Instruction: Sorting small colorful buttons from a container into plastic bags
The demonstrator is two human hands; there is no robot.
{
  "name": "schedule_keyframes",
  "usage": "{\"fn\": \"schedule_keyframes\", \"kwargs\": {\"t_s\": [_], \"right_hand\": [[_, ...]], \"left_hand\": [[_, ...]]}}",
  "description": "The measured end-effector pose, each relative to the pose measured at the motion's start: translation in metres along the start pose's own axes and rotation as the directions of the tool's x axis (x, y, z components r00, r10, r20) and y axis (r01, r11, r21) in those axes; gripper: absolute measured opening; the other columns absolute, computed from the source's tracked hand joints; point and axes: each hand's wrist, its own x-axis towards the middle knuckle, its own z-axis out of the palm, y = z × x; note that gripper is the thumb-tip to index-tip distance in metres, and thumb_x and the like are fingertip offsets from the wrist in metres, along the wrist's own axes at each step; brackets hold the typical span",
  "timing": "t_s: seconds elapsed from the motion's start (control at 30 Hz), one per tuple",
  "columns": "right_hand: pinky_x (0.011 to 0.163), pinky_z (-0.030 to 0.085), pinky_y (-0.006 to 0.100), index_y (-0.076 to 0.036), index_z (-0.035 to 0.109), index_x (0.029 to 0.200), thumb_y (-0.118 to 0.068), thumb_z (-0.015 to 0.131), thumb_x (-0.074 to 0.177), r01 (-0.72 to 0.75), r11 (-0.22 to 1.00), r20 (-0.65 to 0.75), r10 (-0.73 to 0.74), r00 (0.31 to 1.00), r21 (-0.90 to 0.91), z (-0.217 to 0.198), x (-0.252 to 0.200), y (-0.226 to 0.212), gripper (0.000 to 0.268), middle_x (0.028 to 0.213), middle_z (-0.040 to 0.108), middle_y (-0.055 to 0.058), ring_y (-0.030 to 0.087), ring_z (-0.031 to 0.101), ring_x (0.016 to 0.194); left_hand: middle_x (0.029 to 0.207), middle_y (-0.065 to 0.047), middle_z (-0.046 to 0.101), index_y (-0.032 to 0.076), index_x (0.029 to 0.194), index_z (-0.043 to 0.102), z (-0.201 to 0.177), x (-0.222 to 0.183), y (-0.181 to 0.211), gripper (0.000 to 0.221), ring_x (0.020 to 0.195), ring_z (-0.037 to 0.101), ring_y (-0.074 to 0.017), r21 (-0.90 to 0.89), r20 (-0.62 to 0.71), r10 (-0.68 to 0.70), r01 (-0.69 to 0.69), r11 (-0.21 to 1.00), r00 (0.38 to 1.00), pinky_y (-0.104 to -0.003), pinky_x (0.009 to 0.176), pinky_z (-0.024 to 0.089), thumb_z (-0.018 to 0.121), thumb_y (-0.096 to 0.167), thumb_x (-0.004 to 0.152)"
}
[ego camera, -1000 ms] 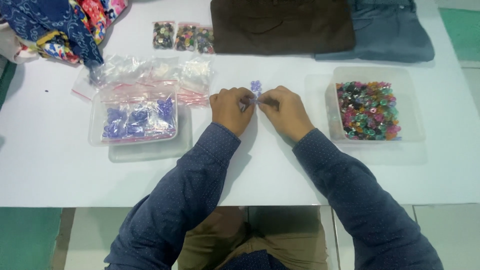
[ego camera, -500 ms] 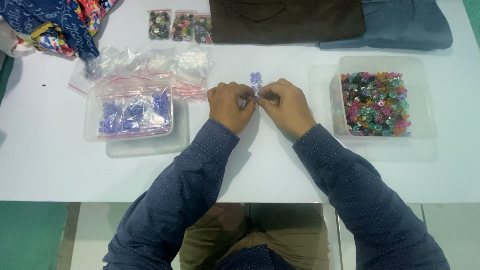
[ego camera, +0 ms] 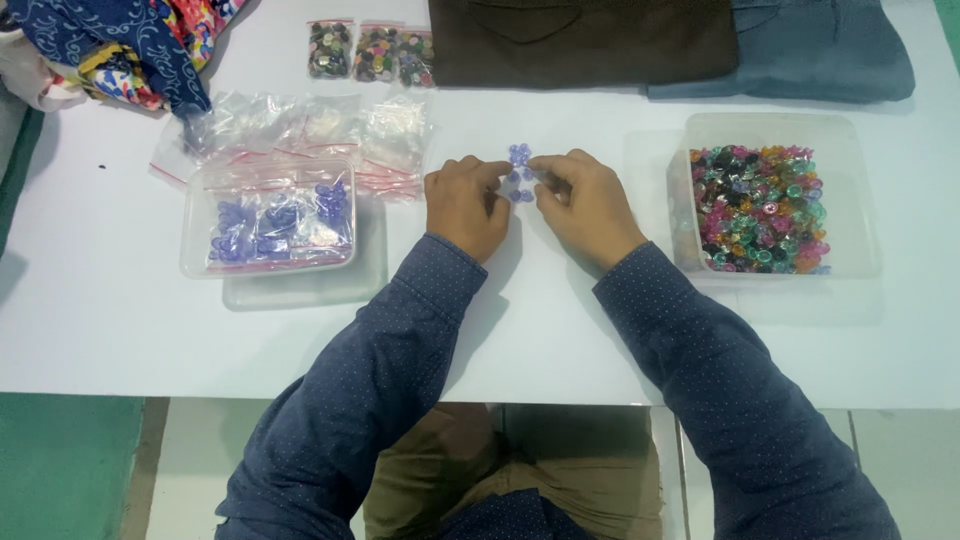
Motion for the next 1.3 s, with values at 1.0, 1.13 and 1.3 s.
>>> {"fn": "schedule_keyframes", "kwargs": {"t_s": [1.0,1.13,1.3], "right_hand": [[0.073,0.054,0.037,-0.002,0.068,0.126,-0.004,0.062,0.096,0.154,0.987,-0.095,-0.157,0.983,-0.04,0.002,0.003,-0.005,0.031,0.089,0.063,0.014,0.025,0.066,0.081],[0.077,0.055,0.037,-0.004,0.071,0.119,-0.008,0.062,0.1,0.172,0.981,-0.095,-0.181,0.979,-0.091,0.001,-0.003,-0.023,0.022,0.095,0.065,0.013,0.025,0.067,0.087],[0.085,0.055,0.042,-0.009,0.073,0.115,-0.022,0.072,0.096,0.38,0.914,-0.102,-0.395,0.913,-0.14,0.029,0.013,-0.024,0.024,0.099,0.065,0.011,0.03,0.067,0.094]], "left_hand": [[0.108,-0.005,0.065,0.014,0.131,0.064,0.002,-0.002,0.007,0.047,0.106,0.059,-0.0233,0.169,-0.013,0.088,-0.085,0.982,0.996,-0.043,0.099,0.042,0.066,0.015,0.085],[0.113,-0.01,0.064,0.01,0.129,0.066,0.001,-0.033,0.001,0.044,0.11,0.058,-0.0258,0.235,0.02,0.06,-0.063,0.97,0.998,-0.044,0.099,0.043,0.067,0.015,0.085],[0.136,-0.029,0.055,-0.005,0.132,0.059,0.002,-0.07,-0.021,0.048,0.129,0.051,-0.0383,0.343,-0.19,0.1,-0.029,0.939,0.977,-0.046,0.11,0.038,0.065,0.002,0.085]]}}
